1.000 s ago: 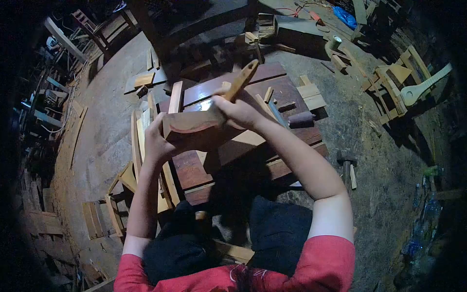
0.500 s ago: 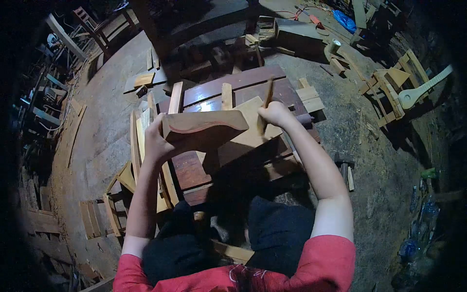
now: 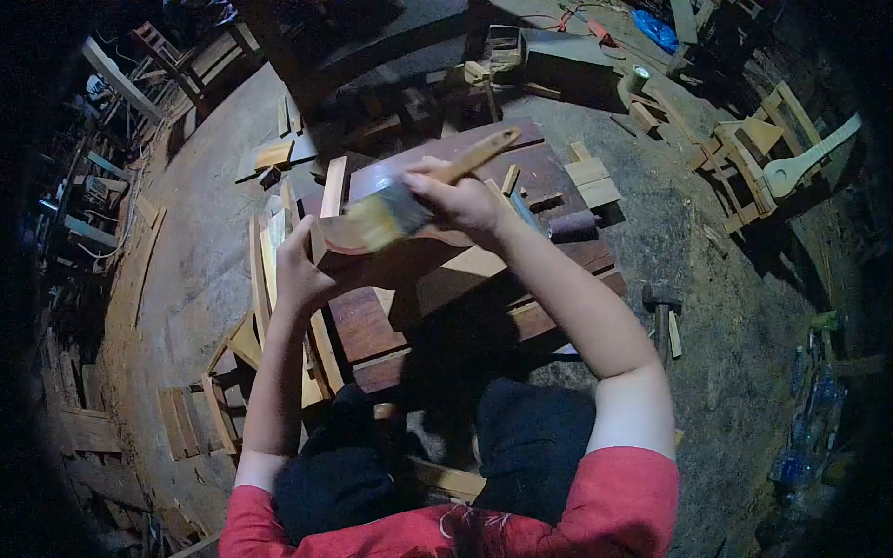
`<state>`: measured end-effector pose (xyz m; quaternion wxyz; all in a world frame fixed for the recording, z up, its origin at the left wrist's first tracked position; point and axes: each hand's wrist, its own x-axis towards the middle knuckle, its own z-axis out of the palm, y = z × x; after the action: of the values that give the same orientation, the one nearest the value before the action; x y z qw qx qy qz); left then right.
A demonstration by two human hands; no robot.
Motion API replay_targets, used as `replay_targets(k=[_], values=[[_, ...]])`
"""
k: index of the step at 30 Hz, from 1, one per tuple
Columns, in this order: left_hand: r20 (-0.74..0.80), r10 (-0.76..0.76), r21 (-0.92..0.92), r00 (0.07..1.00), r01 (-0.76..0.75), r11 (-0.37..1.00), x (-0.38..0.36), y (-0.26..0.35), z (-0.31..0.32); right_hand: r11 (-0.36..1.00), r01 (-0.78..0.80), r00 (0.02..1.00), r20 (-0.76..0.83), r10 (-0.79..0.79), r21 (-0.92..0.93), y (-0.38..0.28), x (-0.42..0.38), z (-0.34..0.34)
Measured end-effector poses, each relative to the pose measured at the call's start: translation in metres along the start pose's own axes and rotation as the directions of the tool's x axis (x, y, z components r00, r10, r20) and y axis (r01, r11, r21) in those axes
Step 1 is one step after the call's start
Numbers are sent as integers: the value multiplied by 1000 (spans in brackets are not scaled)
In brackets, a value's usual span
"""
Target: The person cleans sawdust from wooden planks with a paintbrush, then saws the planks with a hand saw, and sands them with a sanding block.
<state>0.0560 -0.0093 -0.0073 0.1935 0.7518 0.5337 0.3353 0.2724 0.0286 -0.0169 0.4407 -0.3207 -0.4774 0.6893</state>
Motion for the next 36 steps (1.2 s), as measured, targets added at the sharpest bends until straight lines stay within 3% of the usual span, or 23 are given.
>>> replay_targets(k=[4, 5, 7, 8, 10, 11, 12, 14, 15, 17, 18, 20, 21, 23, 26, 28, 29, 31, 32, 33, 36], values=[[-31, 26, -17, 999, -27, 1000, 0, -8, 1, 876, -215, 953, -287, 93, -432, 51, -6, -81], [-29, 24, -33, 999, -25, 999, -1, -8, 1, 774, -174, 945, -324, -42, -608, 44, -13, -84], [-31, 23, -36, 999, -25, 999, -2, -2, 1, 526, -483, 861, -491, 135, -701, 42, -8, -97], [-27, 26, -36, 999, -27, 999, -2, 0, 1, 526, -482, 861, -491, 134, -701, 46, -9, -100], [-21, 24, -44, 999, -24, 999, 0, -1, 1, 507, -336, 917, -398, -14, -794, 17, -14, -52], [-14, 16, -52, 1000, -17, 999, -1, -2, 2, 556, -247, 954, -300, -4, -793, 32, 0, -61], [-12, 15, -51, 1000, -16, 999, -1, -2, 2, 477, -194, 970, -240, -38, -857, 17, 2, -42], [-44, 41, 17, 998, -40, 999, 1, -2, 4, 847, 8, 979, -167, -114, -531, 12, 7, -17], [-41, 43, 16, 998, -42, 999, 3, -2, 4, 847, 7, 979, -170, -114, -531, 1, 6, -2], [-48, 63, -119, 997, -69, 991, 4, 1, 4, 963, 150, 988, 3, -153, -223, -18, 1, 20], [-46, 63, -118, 997, -68, 991, 4, 2, 4, 964, 150, 988, 3, -153, -221, -14, -1, 20], [-47, 51, -25, 998, -52, 998, 3, 4, 3, 966, 92, 996, -33, -87, 241, -2, -3, 15], [-46, 48, -26, 998, -50, 998, 2, 2, 3, 966, 89, 996, -32, -84, 242, 8, -3, 5], [-49, 48, -13, 998, -49, 999, 1, -3, 3, 988, -17, 995, -97, 2, -153, 35, -4, -31], [-45, 54, -33, 998, -56, 998, -1, -6, 1, 967, -48, 984, -178, 3, -249, 57, -6, -82], [-43, 40, -35, 998, -41, 999, -2, -6, 1, 664, -244, 927, -372, -55, -707, 51, -10, -93], [-41, 29, -33, 999, -30, 999, -1, -5, 2, 662, -243, 927, -370, -56, -709, 52, -10, -94], [-40, 44, -10, 998, -44, 999, 0, -5, 2, 373, -293, 921, -365, -139, -881, 48, -10, -81], [-35, 59, 14, 998, -59, 998, -1, -4, 2, 334, -273, 942, -321, -96, -902, 47, -5, -73], [-33, 57, 15, 998, -57, 998, 0, -4, 3, 336, -273, 943, -320, -94, -902, 42, -2, -61], [-39, 39, 12, 998, -38, 999, 2, -2, 3, 705, 3, 954, -210, -215, -709, 27, 8, -35]])
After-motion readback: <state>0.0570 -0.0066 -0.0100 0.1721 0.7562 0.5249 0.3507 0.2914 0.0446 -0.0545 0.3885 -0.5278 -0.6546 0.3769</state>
